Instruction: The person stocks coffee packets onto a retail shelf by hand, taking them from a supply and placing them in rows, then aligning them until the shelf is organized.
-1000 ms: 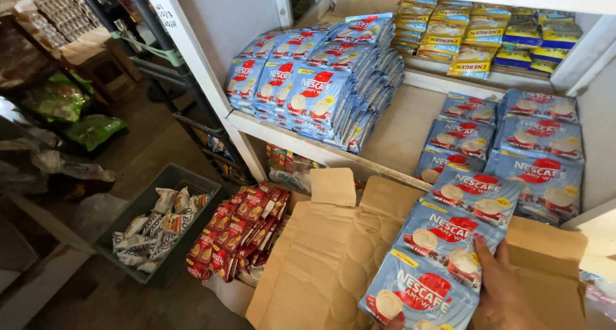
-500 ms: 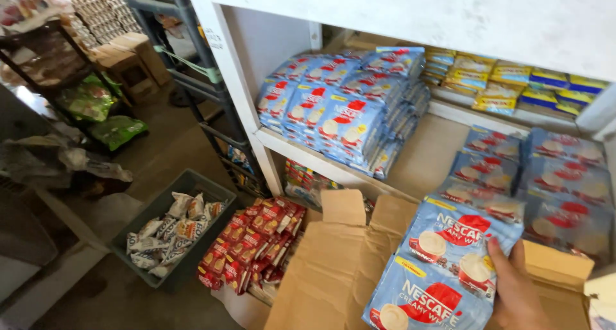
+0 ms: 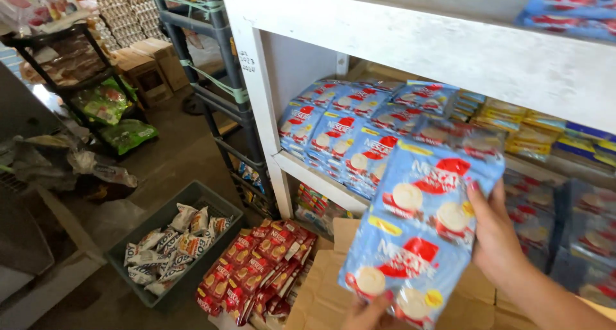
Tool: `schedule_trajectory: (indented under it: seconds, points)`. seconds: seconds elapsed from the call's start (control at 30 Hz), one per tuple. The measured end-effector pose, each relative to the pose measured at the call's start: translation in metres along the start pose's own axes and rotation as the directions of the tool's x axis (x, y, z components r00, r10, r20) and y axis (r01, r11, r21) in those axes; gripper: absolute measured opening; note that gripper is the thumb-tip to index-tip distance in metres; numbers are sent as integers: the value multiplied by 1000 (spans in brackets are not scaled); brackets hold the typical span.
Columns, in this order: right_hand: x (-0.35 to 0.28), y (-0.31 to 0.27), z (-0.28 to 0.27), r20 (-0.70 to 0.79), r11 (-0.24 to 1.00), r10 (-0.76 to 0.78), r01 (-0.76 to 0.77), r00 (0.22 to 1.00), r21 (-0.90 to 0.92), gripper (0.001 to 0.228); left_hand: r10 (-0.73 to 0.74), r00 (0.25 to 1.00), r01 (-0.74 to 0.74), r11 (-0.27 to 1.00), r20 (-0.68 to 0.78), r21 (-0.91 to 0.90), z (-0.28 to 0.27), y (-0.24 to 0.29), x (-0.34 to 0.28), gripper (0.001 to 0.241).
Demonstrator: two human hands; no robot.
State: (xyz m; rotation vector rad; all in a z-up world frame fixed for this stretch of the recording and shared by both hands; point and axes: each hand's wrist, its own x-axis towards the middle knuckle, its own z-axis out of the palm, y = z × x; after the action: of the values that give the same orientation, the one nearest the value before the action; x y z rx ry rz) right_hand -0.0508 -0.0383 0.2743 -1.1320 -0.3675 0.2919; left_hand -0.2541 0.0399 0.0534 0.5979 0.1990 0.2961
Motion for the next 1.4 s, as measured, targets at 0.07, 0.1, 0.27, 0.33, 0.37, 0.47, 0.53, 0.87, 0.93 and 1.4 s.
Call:
schedule_trajectory:
  seconds: [0.07, 0.1, 0.27, 0.33, 0.37, 0.47, 0.53, 0.87, 0.93, 1.4]
  points:
    - [26, -3, 29, 16, 1000, 6, -6, 1000, -16, 61, 10, 1000, -10, 1000, -4, -3, 21, 60, 32, 71]
    - [41, -1, 41, 71, 1000, -26, 26, 997, 3, 59, 16, 999, -13, 998, -40, 68, 21, 79, 43, 68]
    - [142, 40, 83, 177, 990, -109, 90, 978, 109, 54, 110, 993, -103, 986, -42, 132, 26, 168, 103, 56]
    - [181, 51, 106, 277, 972, -192, 143, 941, 188, 55, 194, 981, -190, 973, -23, 129, 21, 194, 134, 49]
    - [200, 59, 116, 281, 972, -192, 142, 940, 188, 55, 198, 980, -194, 973, -24, 128, 12, 204, 150, 49]
    - [252, 80, 144, 250, 972, -142, 87, 958, 219, 53, 225, 974, -219, 969, -38, 118, -5, 234, 195, 40]
    - [284, 94, 158, 281, 954, -227, 155, 933, 257, 55, 199, 977, -192, 978, -79, 86, -8, 255, 218, 35]
    - [399, 152, 211, 229, 955, -101, 30, 968, 295, 60, 185, 966, -184, 983, -179, 25, -17, 321, 287, 37]
    - [410, 161, 223, 262, 963, -125, 53, 957, 265, 65, 231, 949, -238, 971, -214, -7, -18, 330, 298, 39]
    - [497, 250, 201, 47, 898, 332, -300, 942, -322, 55, 258, 957, -284, 925, -130, -253, -110, 315, 422, 38]
